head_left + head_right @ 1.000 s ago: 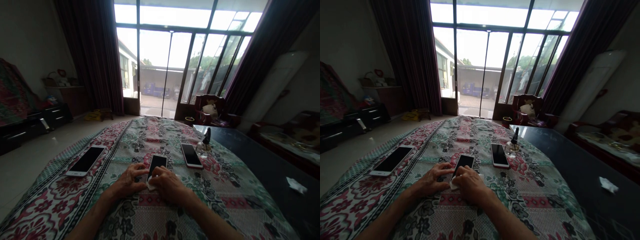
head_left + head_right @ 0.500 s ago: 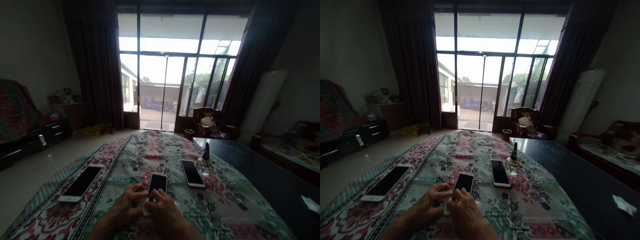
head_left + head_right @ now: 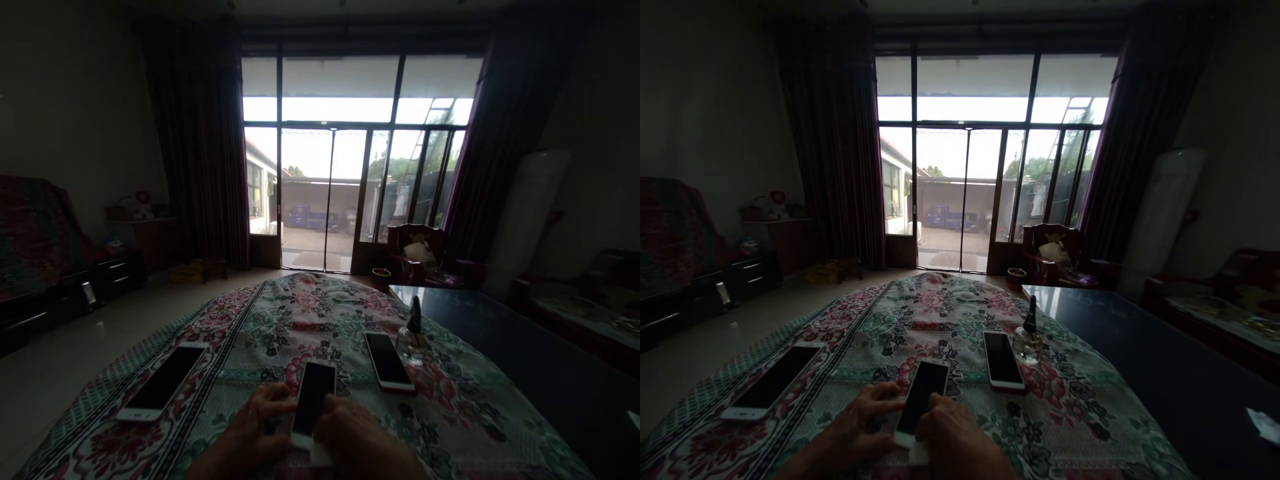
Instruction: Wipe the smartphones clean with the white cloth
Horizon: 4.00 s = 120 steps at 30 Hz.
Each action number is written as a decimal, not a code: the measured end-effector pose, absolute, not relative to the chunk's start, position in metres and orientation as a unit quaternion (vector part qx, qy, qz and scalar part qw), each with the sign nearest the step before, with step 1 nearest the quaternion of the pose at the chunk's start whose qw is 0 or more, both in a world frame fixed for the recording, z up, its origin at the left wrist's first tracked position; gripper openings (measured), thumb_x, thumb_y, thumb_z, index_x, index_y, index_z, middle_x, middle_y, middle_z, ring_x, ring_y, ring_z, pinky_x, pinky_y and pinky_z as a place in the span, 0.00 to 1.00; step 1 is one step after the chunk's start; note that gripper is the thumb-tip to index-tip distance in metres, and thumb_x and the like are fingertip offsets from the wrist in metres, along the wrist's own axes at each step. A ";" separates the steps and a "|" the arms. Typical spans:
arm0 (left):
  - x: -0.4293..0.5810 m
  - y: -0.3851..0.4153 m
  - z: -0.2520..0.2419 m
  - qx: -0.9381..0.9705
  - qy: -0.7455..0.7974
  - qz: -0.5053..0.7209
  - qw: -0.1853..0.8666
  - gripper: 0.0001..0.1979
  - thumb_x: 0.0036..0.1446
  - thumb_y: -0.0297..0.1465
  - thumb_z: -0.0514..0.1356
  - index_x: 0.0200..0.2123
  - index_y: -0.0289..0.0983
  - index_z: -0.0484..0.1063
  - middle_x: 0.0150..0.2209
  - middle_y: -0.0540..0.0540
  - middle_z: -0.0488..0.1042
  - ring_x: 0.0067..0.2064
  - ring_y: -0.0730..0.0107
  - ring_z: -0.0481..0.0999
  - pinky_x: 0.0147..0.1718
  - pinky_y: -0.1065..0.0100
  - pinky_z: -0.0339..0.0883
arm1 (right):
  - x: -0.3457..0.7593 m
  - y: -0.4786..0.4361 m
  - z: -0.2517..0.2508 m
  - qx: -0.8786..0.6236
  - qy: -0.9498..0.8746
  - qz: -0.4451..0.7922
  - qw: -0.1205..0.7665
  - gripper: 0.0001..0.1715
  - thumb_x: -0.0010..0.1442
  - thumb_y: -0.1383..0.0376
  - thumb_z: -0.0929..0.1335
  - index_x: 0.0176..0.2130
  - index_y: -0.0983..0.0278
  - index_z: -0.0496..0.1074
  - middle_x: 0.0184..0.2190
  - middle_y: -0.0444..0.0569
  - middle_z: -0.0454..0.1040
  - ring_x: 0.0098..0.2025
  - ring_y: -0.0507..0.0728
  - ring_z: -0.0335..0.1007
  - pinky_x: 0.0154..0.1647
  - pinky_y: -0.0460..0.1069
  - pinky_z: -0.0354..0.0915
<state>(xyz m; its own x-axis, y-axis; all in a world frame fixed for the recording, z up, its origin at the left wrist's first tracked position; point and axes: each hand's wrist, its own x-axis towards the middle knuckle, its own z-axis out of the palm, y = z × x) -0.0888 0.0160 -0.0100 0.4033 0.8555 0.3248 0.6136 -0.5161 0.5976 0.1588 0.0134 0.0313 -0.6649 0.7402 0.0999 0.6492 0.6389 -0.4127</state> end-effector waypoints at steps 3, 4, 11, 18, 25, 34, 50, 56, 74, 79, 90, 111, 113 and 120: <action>-0.086 0.015 -0.005 0.803 0.474 0.294 0.211 0.30 0.44 0.27 0.70 0.52 0.50 0.75 0.57 0.46 0.71 0.59 0.51 0.68 0.57 0.55 0.65 | 0.147 0.007 0.040 -0.389 -0.895 0.186 0.115 0.13 0.59 0.69 0.64 0.33 0.60 0.78 0.39 0.47 0.74 0.38 0.52 0.69 0.38 0.44 0.60; -0.086 0.015 -0.004 0.800 0.480 0.289 0.216 0.28 0.45 0.28 0.70 0.52 0.51 0.75 0.57 0.46 0.71 0.59 0.52 0.68 0.57 0.55 0.65 | 0.146 0.008 0.042 -0.385 -0.896 0.188 0.116 0.13 0.58 0.69 0.64 0.34 0.60 0.78 0.39 0.47 0.74 0.38 0.52 0.69 0.38 0.44 0.60; -0.082 0.012 0.009 0.795 0.497 0.255 0.237 0.27 0.47 0.31 0.69 0.52 0.50 0.75 0.58 0.45 0.70 0.60 0.52 0.67 0.58 0.56 0.63 | 0.163 0.034 0.050 -0.495 -0.849 0.123 0.139 0.15 0.61 0.71 0.62 0.31 0.64 0.77 0.36 0.49 0.73 0.33 0.51 0.66 0.32 0.45 0.55; -0.080 0.010 0.012 0.787 0.510 0.249 0.240 0.27 0.46 0.30 0.69 0.51 0.51 0.76 0.58 0.47 0.70 0.60 0.52 0.66 0.59 0.55 0.61 | 0.153 0.018 0.046 -0.466 -0.872 0.101 0.113 0.15 0.61 0.69 0.62 0.27 0.63 0.75 0.35 0.48 0.72 0.34 0.52 0.65 0.32 0.46 0.53; -0.079 0.013 0.005 0.776 0.520 0.268 0.235 0.26 0.44 0.32 0.70 0.50 0.50 0.77 0.57 0.45 0.72 0.60 0.51 0.67 0.59 0.55 0.61 | 0.152 0.060 0.038 -0.518 -0.839 0.079 0.147 0.19 0.65 0.67 0.61 0.28 0.65 0.76 0.34 0.49 0.71 0.32 0.51 0.64 0.33 0.45 0.54; -0.081 0.013 -0.001 0.783 0.503 0.292 0.219 0.25 0.44 0.31 0.70 0.49 0.51 0.78 0.56 0.45 0.73 0.58 0.51 0.70 0.57 0.54 0.64 | 0.141 0.092 0.039 -0.558 -0.814 0.042 0.157 0.17 0.64 0.71 0.60 0.32 0.66 0.76 0.37 0.53 0.72 0.38 0.54 0.67 0.35 0.47 0.56; -0.086 0.021 -0.016 0.808 0.472 0.304 0.179 0.28 0.43 0.28 0.70 0.49 0.51 0.77 0.56 0.46 0.73 0.57 0.53 0.71 0.56 0.55 0.67 | 0.138 0.053 0.031 -0.476 -0.868 0.048 0.132 0.10 0.61 0.70 0.64 0.32 0.63 0.75 0.40 0.50 0.73 0.43 0.56 0.67 0.39 0.47 0.58; -0.087 0.024 -0.021 0.810 0.471 0.305 0.172 0.31 0.40 0.29 0.72 0.50 0.54 0.76 0.56 0.48 0.73 0.56 0.53 0.72 0.55 0.57 0.68 | 0.121 0.094 0.034 -0.520 -0.841 0.029 0.144 0.15 0.62 0.71 0.61 0.33 0.65 0.77 0.40 0.53 0.73 0.43 0.57 0.68 0.40 0.48 0.58; -0.093 0.030 -0.039 0.819 0.421 0.358 0.153 0.26 0.44 0.36 0.73 0.49 0.52 0.76 0.55 0.46 0.74 0.55 0.53 0.73 0.53 0.57 0.70 | 0.131 0.032 0.000 -0.436 -0.894 0.037 0.100 0.05 0.61 0.66 0.68 0.37 0.59 0.75 0.41 0.48 0.72 0.42 0.56 0.66 0.38 0.46 0.58; -0.090 0.030 -0.033 0.815 0.431 0.349 0.165 0.28 0.42 0.34 0.74 0.49 0.54 0.76 0.55 0.48 0.73 0.55 0.54 0.72 0.55 0.57 0.68 | 0.124 0.066 0.024 -0.479 -0.865 0.038 0.146 0.12 0.63 0.70 0.63 0.34 0.62 0.76 0.41 0.49 0.72 0.44 0.56 0.67 0.40 0.46 0.58; -0.079 0.020 -0.001 0.801 0.484 0.276 0.218 0.30 0.39 0.28 0.74 0.48 0.54 0.77 0.55 0.48 0.74 0.55 0.51 0.72 0.55 0.57 0.67 | 0.109 0.090 0.032 -0.531 -0.830 0.030 0.166 0.15 0.64 0.71 0.60 0.35 0.65 0.76 0.41 0.53 0.72 0.44 0.59 0.67 0.41 0.49 0.58; -0.077 0.016 0.003 0.796 0.477 0.323 0.187 0.28 0.37 0.25 0.73 0.45 0.48 0.79 0.51 0.48 0.77 0.50 0.56 0.75 0.53 0.58 0.69 | 0.110 0.089 0.031 -0.507 -0.846 0.036 0.161 0.16 0.63 0.71 0.60 0.35 0.63 0.76 0.42 0.52 0.73 0.43 0.57 0.68 0.40 0.48 0.59; -0.077 0.016 0.004 0.802 0.472 0.317 0.181 0.28 0.37 0.26 0.74 0.45 0.49 0.79 0.51 0.48 0.77 0.51 0.56 0.75 0.53 0.58 0.69 | 0.107 0.100 0.032 -0.515 -0.842 0.026 0.158 0.16 0.63 0.71 0.60 0.35 0.64 0.77 0.42 0.54 0.73 0.43 0.59 0.68 0.40 0.49 0.59; -0.080 0.022 -0.008 0.810 0.457 0.331 0.157 0.25 0.36 0.27 0.75 0.42 0.47 0.80 0.50 0.48 0.78 0.50 0.56 0.76 0.51 0.60 0.72 | 0.106 0.091 0.027 -0.524 -0.836 0.012 0.164 0.15 0.64 0.72 0.61 0.35 0.63 0.76 0.42 0.52 0.73 0.44 0.58 0.68 0.40 0.49 0.59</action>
<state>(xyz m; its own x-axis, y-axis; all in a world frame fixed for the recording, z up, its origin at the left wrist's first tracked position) -0.0802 0.0220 -0.0079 0.3628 0.8448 0.3932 0.6366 -0.5329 0.5575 0.1063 0.0909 0.0268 -0.3978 0.8792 0.2624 0.8714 0.4515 -0.1920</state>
